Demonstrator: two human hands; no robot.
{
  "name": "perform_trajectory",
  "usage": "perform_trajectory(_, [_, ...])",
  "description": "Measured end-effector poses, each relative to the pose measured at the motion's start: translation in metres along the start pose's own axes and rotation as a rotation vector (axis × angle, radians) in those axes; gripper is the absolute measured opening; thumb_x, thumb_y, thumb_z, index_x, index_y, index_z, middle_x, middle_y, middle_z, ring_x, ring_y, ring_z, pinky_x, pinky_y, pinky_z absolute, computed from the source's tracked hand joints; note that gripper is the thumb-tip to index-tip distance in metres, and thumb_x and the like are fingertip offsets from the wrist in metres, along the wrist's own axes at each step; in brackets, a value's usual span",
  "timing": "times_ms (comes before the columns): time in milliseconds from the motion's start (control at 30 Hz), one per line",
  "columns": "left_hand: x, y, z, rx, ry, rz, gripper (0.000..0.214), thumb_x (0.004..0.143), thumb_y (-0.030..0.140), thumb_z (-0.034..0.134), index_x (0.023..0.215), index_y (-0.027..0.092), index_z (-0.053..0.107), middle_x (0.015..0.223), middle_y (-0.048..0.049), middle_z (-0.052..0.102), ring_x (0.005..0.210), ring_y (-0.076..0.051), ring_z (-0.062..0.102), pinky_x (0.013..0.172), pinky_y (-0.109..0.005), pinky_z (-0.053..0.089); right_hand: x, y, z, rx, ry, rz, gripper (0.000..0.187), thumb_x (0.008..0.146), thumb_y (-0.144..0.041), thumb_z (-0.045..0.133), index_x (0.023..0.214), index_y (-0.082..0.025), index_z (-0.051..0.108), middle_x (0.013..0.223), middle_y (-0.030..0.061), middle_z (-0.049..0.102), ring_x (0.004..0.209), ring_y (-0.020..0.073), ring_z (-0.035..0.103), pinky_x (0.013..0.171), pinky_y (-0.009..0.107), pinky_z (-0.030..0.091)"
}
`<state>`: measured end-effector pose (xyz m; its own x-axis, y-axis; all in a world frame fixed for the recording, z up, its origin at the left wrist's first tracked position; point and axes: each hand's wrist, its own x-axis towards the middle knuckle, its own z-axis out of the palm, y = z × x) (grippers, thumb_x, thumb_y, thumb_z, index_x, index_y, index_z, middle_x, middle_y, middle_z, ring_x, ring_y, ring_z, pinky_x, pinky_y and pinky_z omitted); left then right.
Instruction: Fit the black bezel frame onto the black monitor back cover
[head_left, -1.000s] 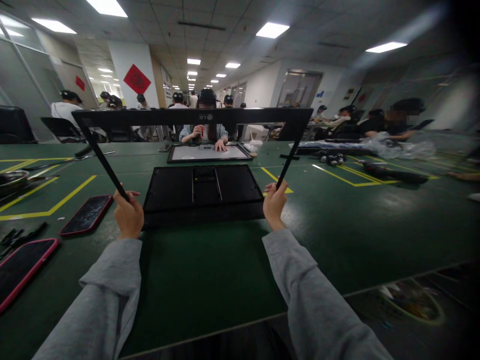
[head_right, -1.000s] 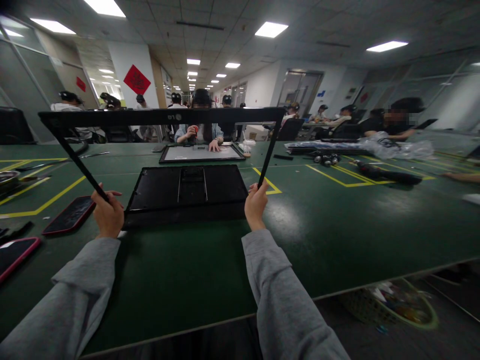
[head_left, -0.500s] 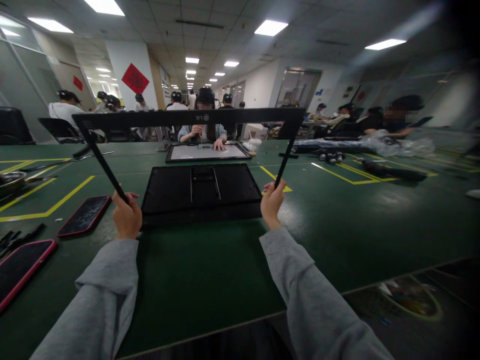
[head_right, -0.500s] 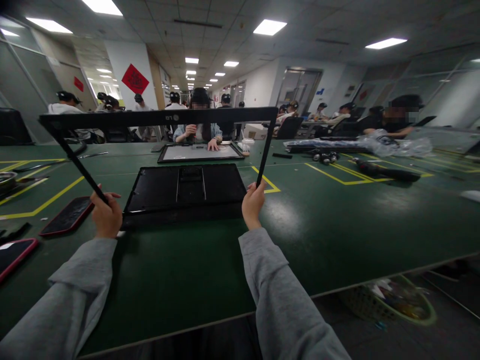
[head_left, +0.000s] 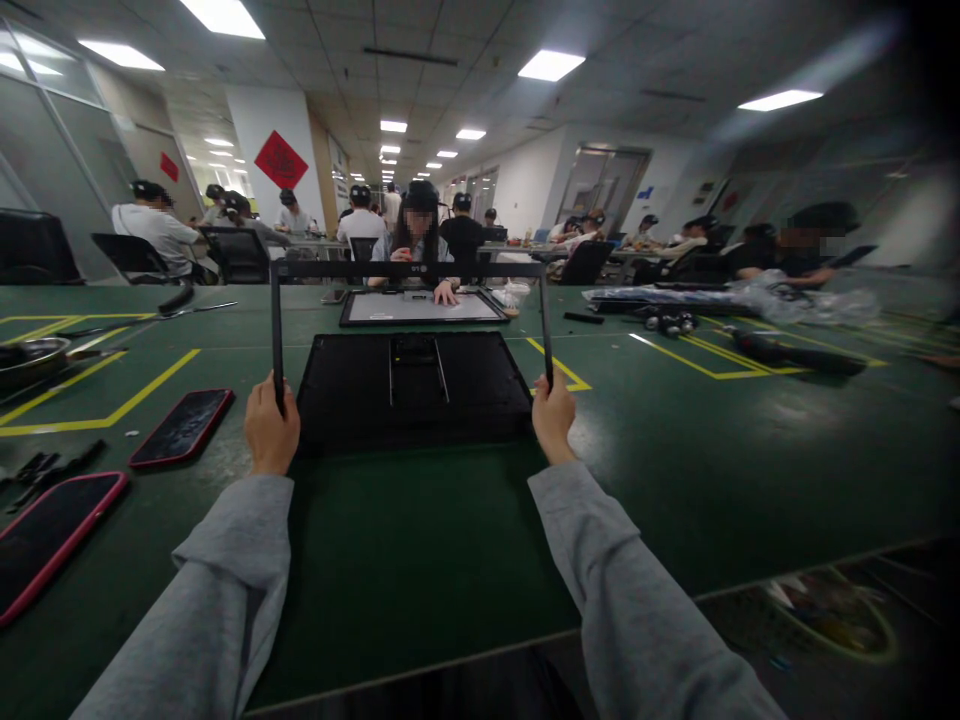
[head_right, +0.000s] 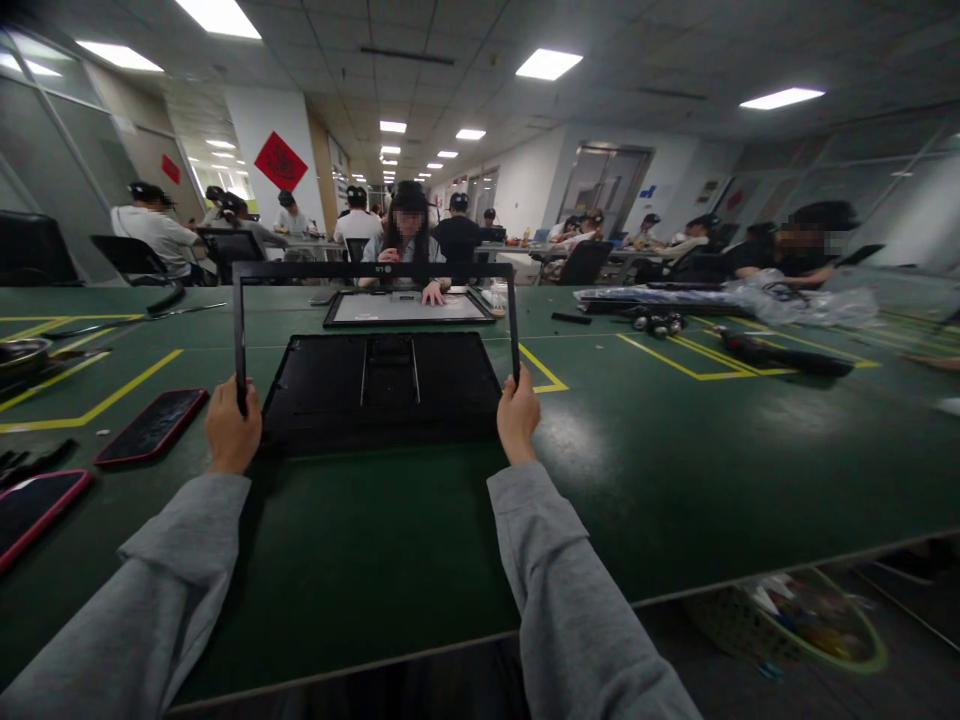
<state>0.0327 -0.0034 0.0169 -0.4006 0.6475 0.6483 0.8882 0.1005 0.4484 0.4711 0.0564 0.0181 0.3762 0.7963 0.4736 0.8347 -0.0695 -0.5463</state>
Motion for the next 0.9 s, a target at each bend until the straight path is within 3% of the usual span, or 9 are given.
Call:
perform_trajectory(100, [0.003,-0.015,0.014,0.034,-0.055,-0.029,0.047,0.093,0.035,0.033,0.129,0.012,0.052,0.129,-0.0171,0.053,0.121,-0.026,0.047,0.103,-0.039,0.036,0.001,0.005,0.007,-0.036,0.0,-0.034,0.046,0.097,-0.031,0.028,0.136,-0.016,0.046,0.12,0.0138,0.063,0.106,0.0244,0.057,0.089,0.033,0.04])
perform_trajectory(233, [0.005,-0.033,0.03,0.066,-0.281,-0.067,0.048,0.091,0.035,0.036,0.129,0.01,0.054,0.126,-0.0179,0.057,0.116,-0.027,0.052,0.1,-0.039,0.04,0.002,0.014,0.017,-0.122,-0.163,-0.047,0.041,0.095,-0.025,0.036,0.131,-0.015,0.053,0.116,0.0136,0.065,0.107,0.0234,0.057,0.091,0.033,0.04])
perform_trajectory(433, [0.005,-0.033,0.031,0.113,-0.419,-0.138,0.053,0.091,0.037,0.036,0.138,0.013,0.046,0.114,-0.0184,0.065,0.105,-0.03,0.061,0.089,-0.042,0.045,0.004,0.021,0.026,-0.198,-0.247,-0.01,0.041,0.096,-0.023,0.036,0.133,-0.013,0.051,0.111,0.0157,0.065,0.103,0.0242,0.061,0.088,0.034,0.042])
perform_trajectory(700, [0.005,-0.035,0.031,0.058,-0.417,-0.167,0.058,0.089,0.044,0.041,0.14,0.016,0.046,0.118,-0.0164,0.065,0.105,-0.03,0.061,0.09,-0.04,0.045,0.006,0.025,0.032,-0.205,-0.209,-0.058,0.039,0.096,-0.022,0.036,0.128,-0.009,0.053,0.117,0.0171,0.063,0.109,0.0264,0.057,0.09,0.034,0.041])
perform_trajectory(900, [0.011,-0.048,0.035,-0.037,-0.379,-0.2,0.053,0.093,0.046,0.032,0.125,0.016,0.061,0.12,-0.0137,0.065,0.11,-0.025,0.059,0.092,-0.035,0.043,0.005,0.023,0.033,-0.132,-0.224,0.027,0.041,0.1,-0.025,0.027,0.129,-0.011,0.051,0.116,0.0167,0.063,0.104,0.0229,0.06,0.086,0.03,0.041])
